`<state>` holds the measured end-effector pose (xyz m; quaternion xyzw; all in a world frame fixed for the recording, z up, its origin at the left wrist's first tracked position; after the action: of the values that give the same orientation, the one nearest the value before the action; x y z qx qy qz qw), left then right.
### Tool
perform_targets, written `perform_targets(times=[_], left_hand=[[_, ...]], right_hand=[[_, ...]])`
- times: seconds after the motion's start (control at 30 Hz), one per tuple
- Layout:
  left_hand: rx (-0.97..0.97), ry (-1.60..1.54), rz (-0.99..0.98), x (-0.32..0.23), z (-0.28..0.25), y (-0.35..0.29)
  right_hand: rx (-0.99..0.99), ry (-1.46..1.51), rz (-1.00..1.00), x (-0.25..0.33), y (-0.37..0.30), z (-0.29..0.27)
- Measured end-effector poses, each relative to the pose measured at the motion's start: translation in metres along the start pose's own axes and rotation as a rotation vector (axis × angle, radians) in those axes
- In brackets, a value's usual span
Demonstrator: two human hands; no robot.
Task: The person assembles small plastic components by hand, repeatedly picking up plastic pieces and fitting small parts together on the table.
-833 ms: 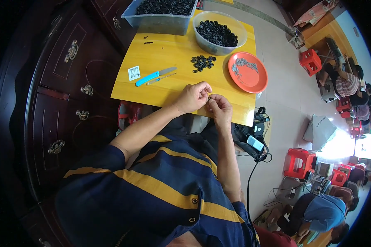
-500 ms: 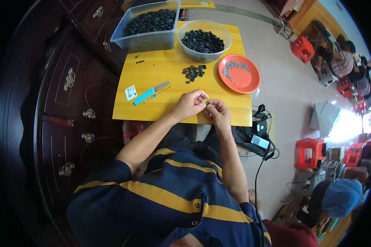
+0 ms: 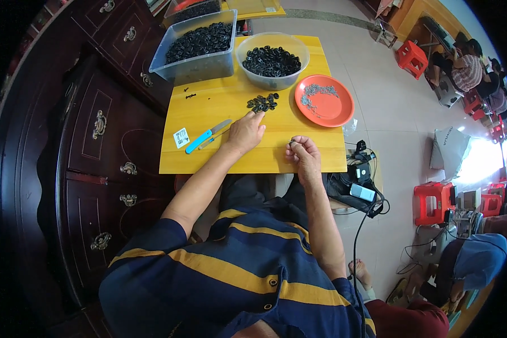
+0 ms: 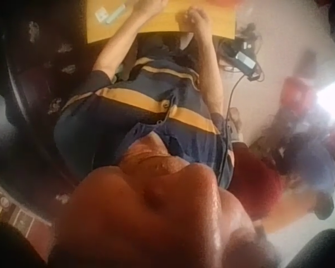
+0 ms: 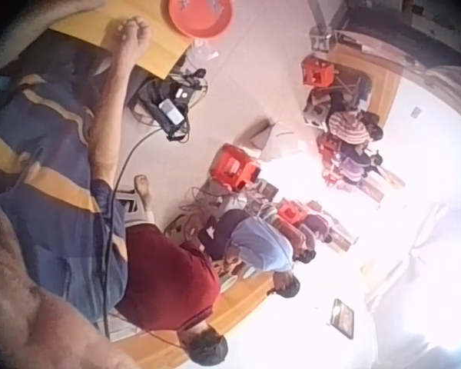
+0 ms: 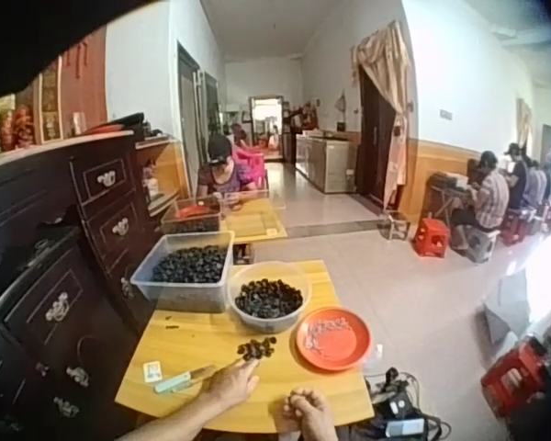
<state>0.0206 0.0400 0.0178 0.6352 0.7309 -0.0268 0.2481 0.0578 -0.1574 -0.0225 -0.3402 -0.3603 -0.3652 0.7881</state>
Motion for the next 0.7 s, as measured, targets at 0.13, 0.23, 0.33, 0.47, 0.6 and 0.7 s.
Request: perform_targets(times=[0.13,0.23,0.33,0.47,0.6,0.7], left_hand=[[0.074,-0.092,0.064,0.002,0.006,-0.006],[0.003,-0.23,0.078,0.002,0.002,-0.004],[-0.039,-0.17,0.047,-0.008,-0.006,0.001],[0.001,-0.071,0.085,-0.006,0.0,0.005],[0.063,-0.054,0.126,-0.003,0.006,0.009],[0.028,-0.129,0.133,0.004,0.008,0.013]], right_hand=[[0.005,0.008,0.009,0.001,0.0,0.001],[0.012,0.028,0.007,0.001,0.0,0.001],[0.012,0.011,0.015,0.001,0.001,-0.001],[0.017,0.012,0.018,0.001,0.001,-0.001],[0.03,-0.008,0.02,-0.001,0.002,-0.002],[0.032,0.002,0.019,-0.002,0.002,-0.001]])
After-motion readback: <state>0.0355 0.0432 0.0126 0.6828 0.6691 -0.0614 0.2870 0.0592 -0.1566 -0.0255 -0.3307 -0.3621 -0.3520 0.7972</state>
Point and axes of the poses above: each hand's wrist, its own y-axis towards the middle knuckle, its own z-axis out of the palm, x = y × z, the point moved 3 cm from there along y, towards the middle knuckle, and after that the axes turned 3 degrees about z, right-handed, at the moved point
